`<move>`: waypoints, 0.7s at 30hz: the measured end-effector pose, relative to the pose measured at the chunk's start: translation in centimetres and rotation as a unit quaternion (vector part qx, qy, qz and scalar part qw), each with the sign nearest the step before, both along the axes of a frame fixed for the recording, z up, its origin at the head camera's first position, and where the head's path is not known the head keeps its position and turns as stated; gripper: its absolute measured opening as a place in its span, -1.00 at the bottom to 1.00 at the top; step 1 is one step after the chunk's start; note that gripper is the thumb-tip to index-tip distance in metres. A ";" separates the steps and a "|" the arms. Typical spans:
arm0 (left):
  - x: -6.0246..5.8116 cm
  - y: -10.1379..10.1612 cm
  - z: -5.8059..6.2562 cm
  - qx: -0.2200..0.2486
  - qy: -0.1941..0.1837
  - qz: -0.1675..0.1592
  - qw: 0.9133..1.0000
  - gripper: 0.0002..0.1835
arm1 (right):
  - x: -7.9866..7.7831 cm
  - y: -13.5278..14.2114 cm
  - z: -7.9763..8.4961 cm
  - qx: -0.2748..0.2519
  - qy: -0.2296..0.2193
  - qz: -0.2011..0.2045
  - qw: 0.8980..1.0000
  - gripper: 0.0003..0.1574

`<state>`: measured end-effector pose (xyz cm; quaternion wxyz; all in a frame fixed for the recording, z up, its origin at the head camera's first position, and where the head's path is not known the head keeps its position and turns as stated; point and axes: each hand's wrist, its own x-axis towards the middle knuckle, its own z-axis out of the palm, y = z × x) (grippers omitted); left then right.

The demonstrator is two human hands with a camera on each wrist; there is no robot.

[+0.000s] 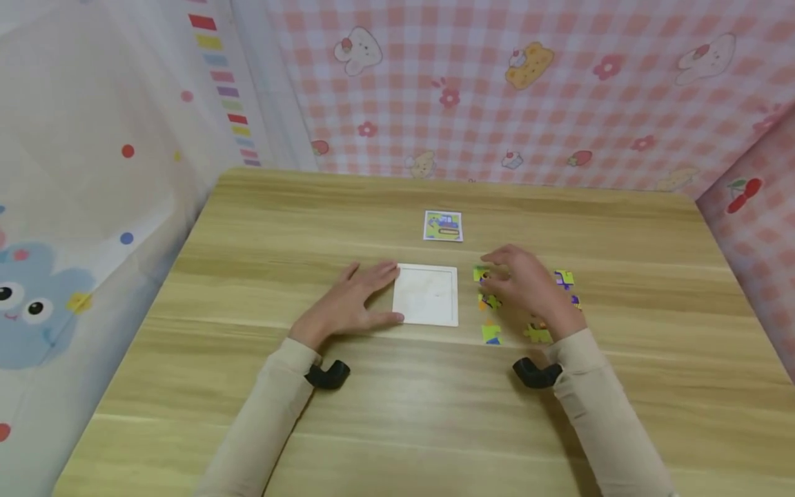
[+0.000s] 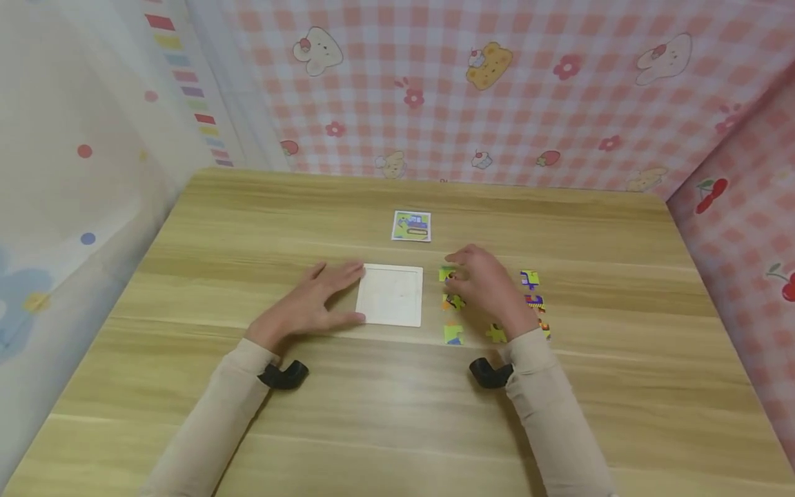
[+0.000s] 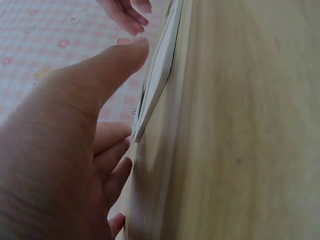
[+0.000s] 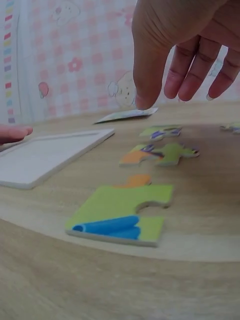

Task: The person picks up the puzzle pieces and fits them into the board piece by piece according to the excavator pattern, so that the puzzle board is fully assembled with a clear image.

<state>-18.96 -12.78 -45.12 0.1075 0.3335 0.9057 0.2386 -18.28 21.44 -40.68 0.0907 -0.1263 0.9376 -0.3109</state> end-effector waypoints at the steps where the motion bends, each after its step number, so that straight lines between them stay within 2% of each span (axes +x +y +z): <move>1: 0.0 0.0 0.0 -0.001 -0.001 -0.002 1.000 0.00 | -0.2 -0.2 -0.1 0.004 -0.005 0.002 1.000 -0.45; 6: 0.2 0.0 -0.3 0.001 0.005 -0.005 1.000 0.00 | -0.8 -0.8 -0.6 0.026 -0.014 0.019 0.999 -0.45; 13: 0.1 0.1 -0.9 0.008 0.027 -0.007 1.000 -0.01 | -1.3 -1.2 -0.9 0.049 -0.019 0.022 0.998 -0.47; 21: 0.1 0.0 -1.0 0.007 0.036 -0.008 0.999 -0.04 | -1.5 -1.2 -0.8 0.076 -0.003 0.019 0.997 -0.47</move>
